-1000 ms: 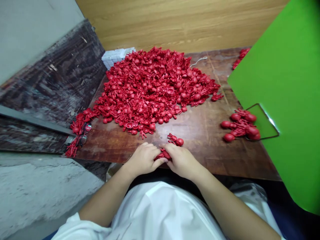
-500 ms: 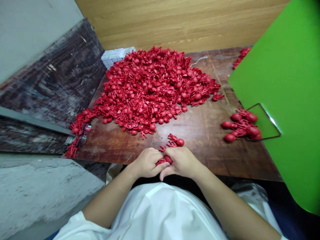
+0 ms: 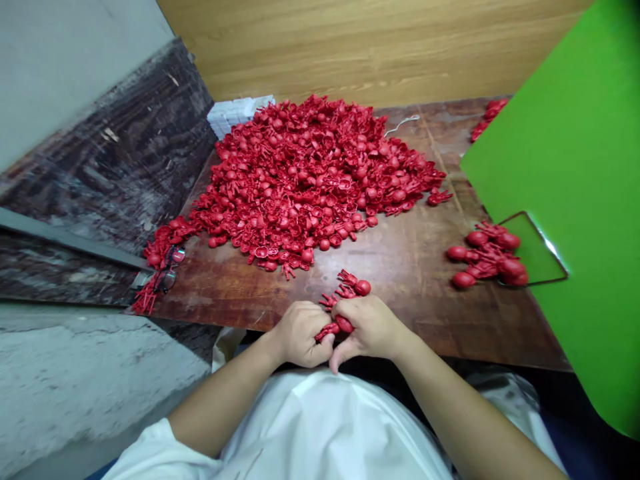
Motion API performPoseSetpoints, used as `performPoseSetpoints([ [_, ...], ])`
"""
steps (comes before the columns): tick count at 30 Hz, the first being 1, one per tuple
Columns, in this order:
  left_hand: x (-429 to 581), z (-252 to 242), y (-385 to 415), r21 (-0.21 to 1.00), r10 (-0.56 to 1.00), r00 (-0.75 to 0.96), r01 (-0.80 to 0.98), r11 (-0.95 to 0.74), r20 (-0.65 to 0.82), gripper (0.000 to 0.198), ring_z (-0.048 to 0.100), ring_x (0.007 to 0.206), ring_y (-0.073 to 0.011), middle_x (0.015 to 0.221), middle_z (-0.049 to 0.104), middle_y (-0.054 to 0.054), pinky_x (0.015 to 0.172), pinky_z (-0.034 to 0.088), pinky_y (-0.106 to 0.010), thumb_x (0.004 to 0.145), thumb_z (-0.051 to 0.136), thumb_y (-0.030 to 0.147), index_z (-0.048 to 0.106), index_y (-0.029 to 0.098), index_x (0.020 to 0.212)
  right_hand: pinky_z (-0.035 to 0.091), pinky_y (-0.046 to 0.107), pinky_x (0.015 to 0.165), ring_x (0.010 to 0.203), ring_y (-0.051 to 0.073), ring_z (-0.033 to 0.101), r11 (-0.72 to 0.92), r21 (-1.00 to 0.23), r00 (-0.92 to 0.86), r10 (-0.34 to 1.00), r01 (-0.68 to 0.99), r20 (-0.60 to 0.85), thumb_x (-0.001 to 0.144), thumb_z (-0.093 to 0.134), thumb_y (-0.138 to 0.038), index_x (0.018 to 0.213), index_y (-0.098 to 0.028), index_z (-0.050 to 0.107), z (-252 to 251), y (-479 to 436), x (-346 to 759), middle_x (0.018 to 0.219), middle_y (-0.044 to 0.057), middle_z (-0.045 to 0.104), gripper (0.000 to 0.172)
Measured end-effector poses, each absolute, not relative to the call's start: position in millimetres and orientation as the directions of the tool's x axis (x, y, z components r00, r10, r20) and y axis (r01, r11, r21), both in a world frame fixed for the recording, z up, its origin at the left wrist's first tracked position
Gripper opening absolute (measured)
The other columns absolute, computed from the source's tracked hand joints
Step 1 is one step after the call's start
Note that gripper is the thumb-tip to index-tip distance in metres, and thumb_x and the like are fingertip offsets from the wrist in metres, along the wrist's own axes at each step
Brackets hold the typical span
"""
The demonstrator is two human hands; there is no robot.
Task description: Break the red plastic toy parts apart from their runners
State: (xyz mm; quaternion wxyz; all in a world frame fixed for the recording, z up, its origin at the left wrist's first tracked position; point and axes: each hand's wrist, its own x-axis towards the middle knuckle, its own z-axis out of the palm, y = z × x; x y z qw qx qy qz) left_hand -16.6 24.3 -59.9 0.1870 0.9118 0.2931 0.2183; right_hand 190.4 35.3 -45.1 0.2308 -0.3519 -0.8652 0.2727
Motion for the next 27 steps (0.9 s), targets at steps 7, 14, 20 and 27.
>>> performPoseSetpoints([
  [7, -11.1, -47.2, 23.3, 0.436, 0.607, 0.679, 0.437, -0.787, 0.414, 0.024, 0.046, 0.051, -0.0156, 0.054, 0.051, -0.001, 0.056, 0.035, -0.033, 0.084, 0.047, 0.029, 0.046, 0.021, 0.061, 0.035, 0.026, 0.054, 0.056, 0.017, 0.061, 0.577, -0.683, -0.643, 0.739, 0.448, 0.203, 0.066, 0.059, -0.087, 0.069, -0.021, 0.051, -40.6, 33.3, 192.9, 0.06, 0.001, 0.062, 0.066],
  [14, -12.0, -16.5, 23.5, 0.35, 0.563, 0.684, 0.443, -0.826, 0.464, 0.023, 0.043, 0.052, -0.0157, 0.055, 0.052, -0.001, 0.056, 0.029, -0.035, 0.081, 0.051, 0.033, 0.047, 0.021, 0.062, 0.048, 0.028, 0.066, 0.07, 0.019, 0.065, 0.563, -0.798, -0.576, 0.733, 0.214, 0.363, 0.076, 0.074, -0.063, 0.102, -0.018, 0.063, -24.8, 24.3, 198.6, 0.08, 0.005, 0.068, 0.054],
  [20, -11.4, 11.9, 20.7, 0.4, 0.575, 0.567, 0.414, -0.818, 0.589, 0.024, 0.038, 0.051, -0.0143, 0.05, 0.044, 0.002, 0.056, 0.027, -0.034, 0.077, 0.057, 0.029, 0.042, 0.022, 0.06, 0.053, 0.033, 0.076, 0.083, 0.02, 0.065, 0.555, -0.832, -0.529, 0.714, 0.027, 0.459, 0.084, 0.066, -0.023, 0.126, -0.016, 0.06, -3.3, 18.6, 207.4, 0.094, 0.008, 0.068, 0.043],
  [27, -5.2, 22.0, 16.2, 0.445, 0.569, 0.535, 0.355, -0.822, 0.625, 0.023, 0.04, 0.05, -0.0136, 0.05, 0.046, 0.003, 0.054, 0.03, -0.034, 0.078, 0.057, 0.03, 0.044, 0.022, 0.061, 0.053, 0.029, 0.069, 0.074, 0.018, 0.066, 0.504, -0.863, -0.469, 0.767, 0.02, 0.437, 0.083, 0.065, -0.015, 0.113, -0.019, 0.065, 10.2, 8.1, 204.5, 0.089, 0.006, 0.07, 0.03],
])
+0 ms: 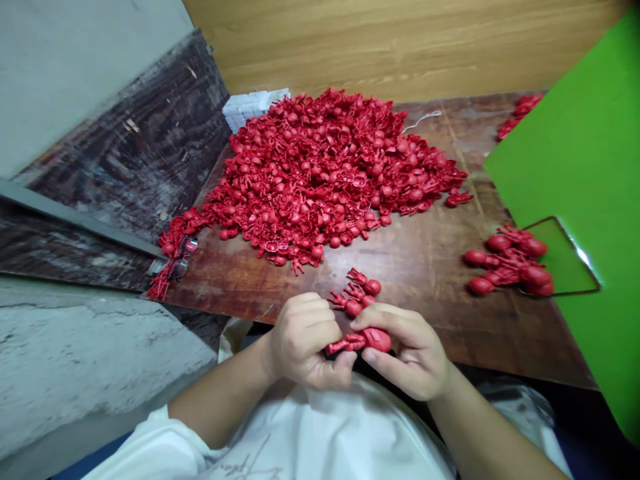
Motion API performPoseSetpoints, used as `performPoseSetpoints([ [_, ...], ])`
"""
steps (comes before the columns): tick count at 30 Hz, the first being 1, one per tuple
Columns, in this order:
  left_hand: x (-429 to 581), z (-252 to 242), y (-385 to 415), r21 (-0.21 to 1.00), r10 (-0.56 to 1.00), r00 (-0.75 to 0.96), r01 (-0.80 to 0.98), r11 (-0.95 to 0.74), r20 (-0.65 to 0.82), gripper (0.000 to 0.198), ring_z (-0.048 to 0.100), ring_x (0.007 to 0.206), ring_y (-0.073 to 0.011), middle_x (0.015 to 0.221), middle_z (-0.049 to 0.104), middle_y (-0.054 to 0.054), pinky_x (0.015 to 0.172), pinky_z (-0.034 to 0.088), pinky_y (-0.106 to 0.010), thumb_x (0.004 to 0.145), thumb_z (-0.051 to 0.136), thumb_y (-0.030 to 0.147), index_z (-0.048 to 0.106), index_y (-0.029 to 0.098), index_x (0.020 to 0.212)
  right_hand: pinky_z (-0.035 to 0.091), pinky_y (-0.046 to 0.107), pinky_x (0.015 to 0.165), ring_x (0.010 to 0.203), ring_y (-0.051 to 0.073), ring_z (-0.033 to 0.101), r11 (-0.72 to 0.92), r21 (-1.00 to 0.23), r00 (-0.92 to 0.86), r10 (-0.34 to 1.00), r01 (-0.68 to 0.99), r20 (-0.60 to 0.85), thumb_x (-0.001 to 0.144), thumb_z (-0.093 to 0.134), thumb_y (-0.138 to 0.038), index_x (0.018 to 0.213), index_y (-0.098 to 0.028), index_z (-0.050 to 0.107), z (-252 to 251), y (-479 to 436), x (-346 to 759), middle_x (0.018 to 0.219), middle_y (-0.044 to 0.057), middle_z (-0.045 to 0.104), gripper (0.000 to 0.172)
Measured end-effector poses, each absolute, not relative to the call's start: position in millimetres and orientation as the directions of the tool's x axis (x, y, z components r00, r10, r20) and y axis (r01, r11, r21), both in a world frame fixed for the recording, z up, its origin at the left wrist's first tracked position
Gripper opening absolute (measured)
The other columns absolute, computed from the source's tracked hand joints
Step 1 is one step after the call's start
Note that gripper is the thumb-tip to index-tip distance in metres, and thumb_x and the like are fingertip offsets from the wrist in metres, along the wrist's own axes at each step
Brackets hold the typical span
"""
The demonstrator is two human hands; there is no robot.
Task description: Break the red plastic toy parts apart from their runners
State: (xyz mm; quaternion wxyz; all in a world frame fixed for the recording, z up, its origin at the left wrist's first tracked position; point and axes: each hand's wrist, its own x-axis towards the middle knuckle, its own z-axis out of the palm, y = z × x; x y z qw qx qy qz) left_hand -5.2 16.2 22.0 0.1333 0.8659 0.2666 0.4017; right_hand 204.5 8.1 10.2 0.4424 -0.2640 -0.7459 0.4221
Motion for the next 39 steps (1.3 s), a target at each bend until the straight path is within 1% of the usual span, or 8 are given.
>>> performPoseSetpoints([
  [9, -0.6, 22.9, 12.3, 0.533, 0.621, 0.498, 0.326, -0.781, 0.605, 0.018, 0.044, 0.051, -0.0143, 0.053, 0.048, 0.002, 0.055, 0.037, -0.032, 0.078, 0.058, 0.031, 0.047, 0.022, 0.067, 0.057, 0.033, 0.07, 0.075, 0.022, 0.071, 0.557, -0.819, -0.401, 0.786, 0.133, 0.47, 0.081, 0.063, -0.015, 0.109, -0.022, 0.064, 19.6, -3.1, 201.7, 0.089, 0.007, 0.073, 0.029],
  [12, 0.9, 26.3, 10.9, 0.591, 0.674, 0.434, 0.329, -0.737, 0.599, 0.012, 0.054, 0.061, -0.0164, 0.065, 0.059, -0.002, 0.061, 0.046, -0.032, 0.078, 0.06, 0.031, 0.055, 0.02, 0.079, 0.057, 0.032, 0.067, 0.073, 0.021, 0.07, 0.563, -0.815, -0.386, 0.788, 0.137, 0.48, 0.08, 0.063, -0.014, 0.108, -0.023, 0.064, 20.6, -3.0, 202.6, 0.088, 0.006, 0.073, 0.029],
  [17, 5.8, 32.1, 1.5, 0.681, 0.722, 0.38, 0.262, -0.684, 0.579, 0.019, 0.066, 0.078, -0.0191, 0.085, 0.068, -0.007, 0.072, 0.055, -0.033, 0.08, 0.062, 0.021, 0.06, 0.018, 0.098, 0.055, 0.031, 0.064, 0.07, 0.02, 0.068, 0.552, -0.821, -0.308, 0.814, 0.144, 0.493, 0.078, 0.063, -0.012, 0.105, -0.024, 0.063, 17.4, -6.1, 199.5, 0.085, 0.005, 0.071, 0.03],
  [23, 11.2, 32.1, -9.4, 0.763, 0.813, 0.248, 0.285, -0.58, 0.526, 0.015, 0.065, 0.071, -0.0166, 0.079, 0.068, -0.005, 0.069, 0.057, -0.03, 0.075, 0.064, 0.019, 0.063, 0.018, 0.091, 0.052, 0.032, 0.059, 0.063, 0.019, 0.064, 0.532, -0.834, -0.253, 0.835, 0.144, 0.489, 0.078, 0.063, -0.014, 0.101, -0.024, 0.062, 15.5, -11.8, 189.7, 0.079, 0.004, 0.067, 0.025],
  [32, 12.2, 21.7, -4.7, 0.808, 0.841, 0.268, 0.253, -0.532, 0.47, 0.015, 0.068, 0.078, -0.0169, 0.084, 0.071, -0.006, 0.075, 0.058, -0.029, 0.077, 0.065, 0.016, 0.066, 0.018, 0.092, 0.05, 0.031, 0.057, 0.062, 0.018, 0.06, 0.533, -0.824, -0.23, 0.841, 0.194, 0.49, 0.079, 0.063, -0.014, 0.099, -0.023, 0.063, 6.5, -8.6, 192.2, 0.077, 0.003, 0.065, 0.022],
  [34, 11.6, 15.3, 0.3, 0.822, 0.863, 0.301, 0.291, -0.489, 0.407, 0.015, 0.068, 0.085, -0.0178, 0.089, 0.071, -0.006, 0.08, 0.057, -0.031, 0.081, 0.063, 0.018, 0.066, 0.018, 0.096, 0.051, 0.032, 0.061, 0.066, 0.018, 0.06, 0.544, -0.806, -0.242, 0.835, 0.235, 0.493, 0.08, 0.064, -0.013, 0.104, -0.023, 0.062, -2.3, -2.3, 196.8, 0.08, 0.003, 0.065, 0.026],
  [37, 8.2, -4.6, 13.7, 0.814, 0.906, 0.295, 0.414, -0.408, 0.304, 0.025, 0.067, 0.097, -0.0204, 0.104, 0.07, -0.009, 0.088, 0.057, -0.034, 0.085, 0.063, 0.024, 0.064, 0.018, 0.11, 0.053, 0.041, 0.08, 0.087, 0.024, 0.064, 0.551, -0.739, -0.241, 0.834, 0.387, 0.496, 0.082, 0.066, -0.014, 0.117, -0.023, 0.06, -21.8, 10.4, 204.4, 0.096, 0.007, 0.069, 0.036],
  [39, 4.0, -23.5, 25.9, 0.781, 0.945, 0.228, 0.534, -0.324, 0.236, 0.036, 0.067, 0.098, -0.021, 0.113, 0.067, -0.011, 0.083, 0.06, -0.034, 0.087, 0.064, 0.028, 0.06, 0.018, 0.121, 0.05, 0.047, 0.09, 0.1, 0.028, 0.063, 0.52, -0.684, -0.23, 0.85, 0.512, 0.473, 0.085, 0.065, -0.015, 0.121, -0.023, 0.059, -37.5, 18.5, 209.3, 0.108, 0.01, 0.069, 0.037],
])
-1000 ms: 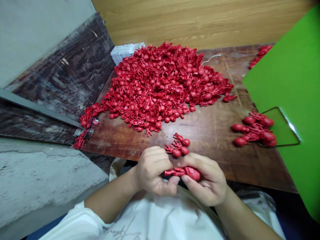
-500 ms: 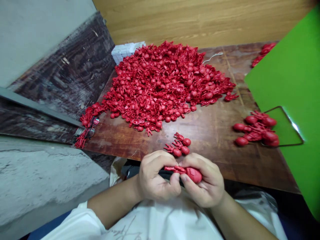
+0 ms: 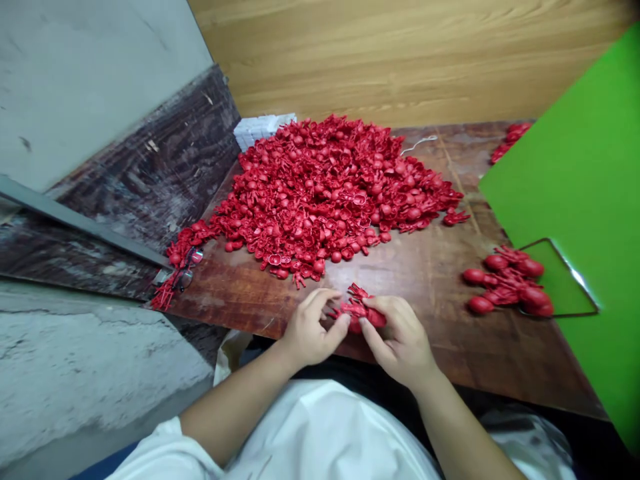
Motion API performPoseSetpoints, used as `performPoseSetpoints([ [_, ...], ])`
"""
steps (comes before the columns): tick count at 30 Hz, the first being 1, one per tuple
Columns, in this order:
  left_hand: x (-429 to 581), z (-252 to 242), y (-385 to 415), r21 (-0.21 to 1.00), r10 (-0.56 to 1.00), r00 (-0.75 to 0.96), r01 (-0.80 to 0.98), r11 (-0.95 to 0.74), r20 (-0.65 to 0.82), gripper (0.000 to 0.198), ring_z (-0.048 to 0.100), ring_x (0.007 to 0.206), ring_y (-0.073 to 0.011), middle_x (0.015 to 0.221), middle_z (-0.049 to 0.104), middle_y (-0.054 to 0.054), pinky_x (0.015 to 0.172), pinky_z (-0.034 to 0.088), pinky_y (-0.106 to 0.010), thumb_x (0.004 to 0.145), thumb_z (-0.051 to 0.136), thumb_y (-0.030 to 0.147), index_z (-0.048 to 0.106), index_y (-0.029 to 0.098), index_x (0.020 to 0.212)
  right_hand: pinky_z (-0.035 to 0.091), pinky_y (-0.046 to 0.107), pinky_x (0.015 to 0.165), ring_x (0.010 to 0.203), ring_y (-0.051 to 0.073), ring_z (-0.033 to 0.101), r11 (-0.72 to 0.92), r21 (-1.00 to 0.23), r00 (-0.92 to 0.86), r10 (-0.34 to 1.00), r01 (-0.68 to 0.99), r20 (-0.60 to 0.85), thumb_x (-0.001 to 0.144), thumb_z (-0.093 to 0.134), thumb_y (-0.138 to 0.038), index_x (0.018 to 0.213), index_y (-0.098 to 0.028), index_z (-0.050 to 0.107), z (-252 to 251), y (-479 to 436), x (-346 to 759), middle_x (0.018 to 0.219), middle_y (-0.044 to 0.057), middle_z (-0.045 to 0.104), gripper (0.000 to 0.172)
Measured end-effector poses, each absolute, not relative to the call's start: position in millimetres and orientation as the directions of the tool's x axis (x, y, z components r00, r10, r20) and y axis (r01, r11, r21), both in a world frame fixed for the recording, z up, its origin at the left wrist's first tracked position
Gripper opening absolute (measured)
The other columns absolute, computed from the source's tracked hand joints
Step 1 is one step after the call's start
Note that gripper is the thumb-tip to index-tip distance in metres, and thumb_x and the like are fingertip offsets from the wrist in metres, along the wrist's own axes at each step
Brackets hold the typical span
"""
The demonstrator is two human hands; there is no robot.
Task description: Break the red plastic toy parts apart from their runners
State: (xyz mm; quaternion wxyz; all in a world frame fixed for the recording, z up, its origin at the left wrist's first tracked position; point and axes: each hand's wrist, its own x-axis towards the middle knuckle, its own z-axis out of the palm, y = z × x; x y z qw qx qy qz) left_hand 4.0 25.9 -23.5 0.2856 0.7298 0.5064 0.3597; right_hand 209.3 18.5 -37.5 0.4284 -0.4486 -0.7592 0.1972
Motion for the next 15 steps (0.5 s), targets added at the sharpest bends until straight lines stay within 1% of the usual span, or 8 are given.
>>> performPoseSetpoints([
  [1, 1.4, -33.3, 32.4, 0.749, 0.953, 0.199, 0.591, -0.301, 0.227, 0.035, 0.067, 0.098, -0.0212, 0.116, 0.065, -0.011, 0.083, 0.06, -0.034, 0.088, 0.062, 0.028, 0.061, 0.019, 0.121, 0.048, 0.049, 0.094, 0.104, 0.029, 0.062, 0.505, -0.659, -0.231, 0.857, 0.558, 0.461, 0.087, 0.063, -0.016, 0.121, -0.023, 0.059, -45.4, 21.8, 211.5, 0.11, 0.01, 0.068, 0.035],
  [3, -3.8, -51.0, 44.9, 0.656, 0.954, 0.158, 0.696, -0.292, 0.256, 0.03, 0.063, 0.114, -0.0251, 0.126, 0.062, -0.011, 0.099, 0.056, -0.042, 0.089, 0.062, 0.025, 0.064, 0.02, 0.118, 0.048, 0.052, 0.096, 0.104, 0.029, 0.061, 0.473, -0.619, -0.212, 0.868, 0.627, 0.449, 0.088, 0.062, -0.018, 0.119, -0.023, 0.062, -60.1, 26.1, 215.0, 0.109, 0.01, 0.067, 0.031],
  [5, -8.1, -64.0, 55.3, 0.597, 0.95, 0.133, 0.751, -0.282, 0.282, 0.03, 0.062, 0.118, -0.0264, 0.133, 0.058, -0.012, 0.102, 0.054, -0.044, 0.089, 0.062, 0.024, 0.066, 0.021, 0.118, 0.048, 0.053, 0.095, 0.104, 0.03, 0.06, 0.427, -0.601, -0.18, 0.886, 0.676, 0.428, 0.089, 0.063, -0.021, 0.118, -0.023, 0.063, -71.2, 27.9, 216.9, 0.109, 0.01, 0.066, 0.03],
  [10, -9.6, -79.0, 69.2, 0.562, 0.951, 0.054, 0.796, -0.225, 0.304, 0.032, 0.066, 0.112, -0.0254, 0.144, 0.053, -0.012, 0.096, 0.058, -0.042, 0.089, 0.062, 0.026, 0.068, 0.022, 0.121, 0.047, 0.052, 0.098, 0.11, 0.029, 0.056, 0.388, -0.632, -0.184, 0.913, 0.671, 0.365, 0.089, 0.067, -0.027, 0.124, -0.024, 0.063, -80.7, 28.1, 215.7, 0.115, 0.01, 0.062, 0.035],
  [15, -4.3, -84.9, 72.3, 0.516, 0.959, 0.027, 0.838, -0.175, 0.282, 0.032, 0.069, 0.093, -0.0205, 0.144, 0.055, -0.008, 0.086, 0.06, -0.036, 0.088, 0.063, 0.028, 0.069, 0.025, 0.119, 0.042, 0.055, 0.105, 0.121, 0.032, 0.052, 0.426, -0.636, -0.195, 0.895, 0.643, 0.402, 0.087, 0.07, -0.035, 0.125, -0.026, 0.063, -84.7, 30.0, 215.1, 0.126, 0.01, 0.06, 0.039],
])
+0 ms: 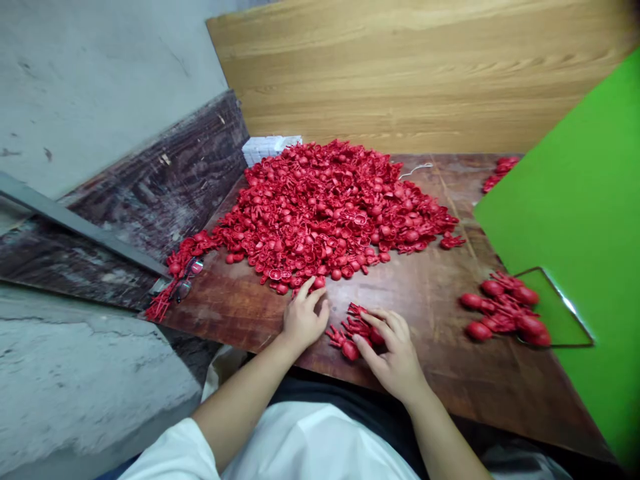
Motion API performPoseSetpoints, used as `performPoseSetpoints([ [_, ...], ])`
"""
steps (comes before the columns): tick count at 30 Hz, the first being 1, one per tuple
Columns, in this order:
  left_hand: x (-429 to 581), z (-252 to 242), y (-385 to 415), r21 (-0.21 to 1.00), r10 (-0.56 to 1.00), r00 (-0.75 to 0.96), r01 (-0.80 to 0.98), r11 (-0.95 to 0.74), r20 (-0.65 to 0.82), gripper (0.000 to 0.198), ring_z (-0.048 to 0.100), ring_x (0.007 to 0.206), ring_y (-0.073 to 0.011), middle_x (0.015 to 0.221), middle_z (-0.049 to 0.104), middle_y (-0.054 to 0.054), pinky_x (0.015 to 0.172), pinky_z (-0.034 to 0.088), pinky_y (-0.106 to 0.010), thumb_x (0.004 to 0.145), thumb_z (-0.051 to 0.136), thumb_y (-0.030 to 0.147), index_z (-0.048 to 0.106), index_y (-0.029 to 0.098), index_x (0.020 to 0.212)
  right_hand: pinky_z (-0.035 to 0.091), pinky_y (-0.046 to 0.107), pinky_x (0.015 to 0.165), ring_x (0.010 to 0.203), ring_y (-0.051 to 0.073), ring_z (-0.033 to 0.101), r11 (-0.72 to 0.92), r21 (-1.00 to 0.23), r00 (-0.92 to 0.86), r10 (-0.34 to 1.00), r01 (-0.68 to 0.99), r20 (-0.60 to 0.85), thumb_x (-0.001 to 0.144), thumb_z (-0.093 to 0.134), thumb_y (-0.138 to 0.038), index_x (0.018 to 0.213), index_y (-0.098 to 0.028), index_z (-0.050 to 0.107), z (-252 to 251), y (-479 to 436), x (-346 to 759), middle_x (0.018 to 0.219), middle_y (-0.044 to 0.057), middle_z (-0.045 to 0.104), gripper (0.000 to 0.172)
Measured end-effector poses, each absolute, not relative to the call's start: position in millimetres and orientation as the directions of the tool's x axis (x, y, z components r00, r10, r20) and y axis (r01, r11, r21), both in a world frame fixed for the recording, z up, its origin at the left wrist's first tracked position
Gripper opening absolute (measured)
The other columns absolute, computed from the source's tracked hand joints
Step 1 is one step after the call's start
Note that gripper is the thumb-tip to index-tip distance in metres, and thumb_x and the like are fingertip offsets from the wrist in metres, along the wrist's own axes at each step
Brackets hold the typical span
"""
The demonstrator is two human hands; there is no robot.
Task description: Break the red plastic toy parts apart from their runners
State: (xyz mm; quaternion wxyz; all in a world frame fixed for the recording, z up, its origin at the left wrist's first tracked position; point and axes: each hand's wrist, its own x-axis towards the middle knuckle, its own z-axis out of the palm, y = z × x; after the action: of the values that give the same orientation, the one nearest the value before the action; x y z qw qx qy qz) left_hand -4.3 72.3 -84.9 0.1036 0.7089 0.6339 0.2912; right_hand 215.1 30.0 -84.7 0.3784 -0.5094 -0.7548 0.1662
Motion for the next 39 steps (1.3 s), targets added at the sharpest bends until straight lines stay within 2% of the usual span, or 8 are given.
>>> performPoseSetpoints([
  [4, -4.3, -87.4, 72.8, 0.606, 0.96, -0.042, 0.783, -0.14, 0.276, 0.024, 0.065, 0.072, -0.0123, 0.137, 0.058, -0.008, 0.077, 0.058, -0.031, 0.086, 0.066, 0.027, 0.069, 0.024, 0.11, 0.034, 0.061, 0.111, 0.134, 0.035, 0.044, 0.419, -0.675, -0.163, 0.897, 0.607, 0.411, 0.099, 0.047, -0.048, 0.127, -0.026, 0.064, -89.0, 35.1, 221.8, 0.134, 0.011, 0.058, 0.039],
  [7, -7.5, -89.6, 74.1, 0.701, 0.95, -0.083, 0.695, -0.161, 0.3, 0.016, 0.057, 0.062, -0.0087, 0.119, 0.064, -0.008, 0.072, 0.055, -0.027, 0.087, 0.065, 0.025, 0.065, 0.019, 0.101, 0.031, 0.064, 0.112, 0.138, 0.035, 0.041, 0.406, -0.739, -0.075, 0.896, 0.538, 0.437, 0.103, 0.015, -0.056, 0.123, -0.023, 0.068, -90.0, 44.5, 231.1, 0.134, 0.013, 0.061, 0.066],
  [10, -10.2, -91.3, 75.0, 0.73, 0.944, -0.146, 0.672, -0.125, 0.296, 0.014, 0.057, 0.062, -0.0104, 0.1, 0.066, -0.006, 0.073, 0.054, -0.028, 0.088, 0.063, 0.024, 0.062, 0.017, 0.101, 0.037, 0.057, 0.111, 0.13, 0.031, 0.052, 0.328, -0.793, 0.07, 0.905, 0.514, 0.419, 0.105, 0.02, -0.046, 0.103, -0.021, 0.077, -92.8, 56.5, 240.8, 0.12, 0.012, 0.07, 0.062],
  [17, -1.1, -82.7, 84.0, 0.546, 0.97, 0.006, 0.826, -0.142, 0.244, 0.045, 0.063, 0.114, -0.0252, 0.13, 0.063, -0.01, 0.097, 0.052, -0.035, 0.088, 0.065, 0.03, 0.057, 0.022, 0.132, 0.047, 0.051, 0.106, 0.113, 0.027, 0.066, 0.1, -0.88, 0.252, 0.937, 0.465, 0.24, 0.104, 0.029, -0.041, 0.1, -0.014, 0.077, -111.6, 69.5, 250.0, 0.112, 0.015, 0.074, 0.055],
  [22, 13.1, -70.3, 107.5, 0.371, 0.992, 0.023, 0.926, -0.068, 0.125, 0.046, 0.07, 0.1, -0.0265, 0.12, 0.07, -0.01, 0.088, 0.053, -0.035, 0.09, 0.06, 0.034, 0.058, 0.022, 0.134, 0.045, 0.052, 0.107, 0.114, 0.028, 0.065, 0.133, -0.85, 0.213, 0.937, 0.51, 0.275, 0.103, 0.029, -0.041, 0.103, -0.013, 0.076, -110.8, 71.4, 248.5, 0.113, 0.016, 0.073, 0.055],
  [28, 18.2, -65.8, 121.9, 0.361, 0.993, -0.028, 0.932, -0.016, 0.116, 0.034, 0.073, 0.088, -0.0271, 0.098, 0.077, -0.01, 0.08, 0.053, -0.036, 0.092, 0.052, 0.03, 0.067, 0.023, 0.122, 0.039, 0.055, 0.113, 0.127, 0.028, 0.058, 0.158, -0.901, 0.178, 0.953, 0.403, 0.246, 0.1, 0.036, -0.036, 0.128, -0.017, 0.066, -112.5, 69.3, 252.8, 0.134, 0.014, 0.064, 0.045],
  [31, 14.4, -66.0, 124.5, 0.428, 0.984, -0.098, 0.903, 0.025, 0.148, 0.033, 0.073, 0.088, -0.0269, 0.097, 0.078, -0.009, 0.081, 0.053, -0.036, 0.09, 0.055, 0.03, 0.069, 0.024, 0.119, 0.037, 0.054, 0.115, 0.131, 0.028, 0.055, 0.2, -0.919, 0.142, 0.955, 0.339, 0.261, 0.094, 0.042, -0.028, 0.133, -0.022, 0.063, -115.0, 68.0, 255.9, 0.138, 0.01, 0.063, 0.045],
  [39, -2.5, -64.3, 118.7, 0.739, 0.94, -0.251, 0.674, -0.001, 0.231, 0.024, 0.07, 0.075, -0.0176, 0.083, 0.075, -0.005, 0.077, 0.055, -0.029, 0.086, 0.062, 0.028, 0.07, 0.018, 0.106, 0.041, 0.057, 0.11, 0.124, 0.029, 0.06, 0.302, -0.863, 0.086, 0.927, 0.405, 0.365, 0.085, 0.043, -0.018, 0.103, -0.025, 0.079, -118.8, 70.2, 258.7, 0.125, 0.008, 0.071, 0.04],
])
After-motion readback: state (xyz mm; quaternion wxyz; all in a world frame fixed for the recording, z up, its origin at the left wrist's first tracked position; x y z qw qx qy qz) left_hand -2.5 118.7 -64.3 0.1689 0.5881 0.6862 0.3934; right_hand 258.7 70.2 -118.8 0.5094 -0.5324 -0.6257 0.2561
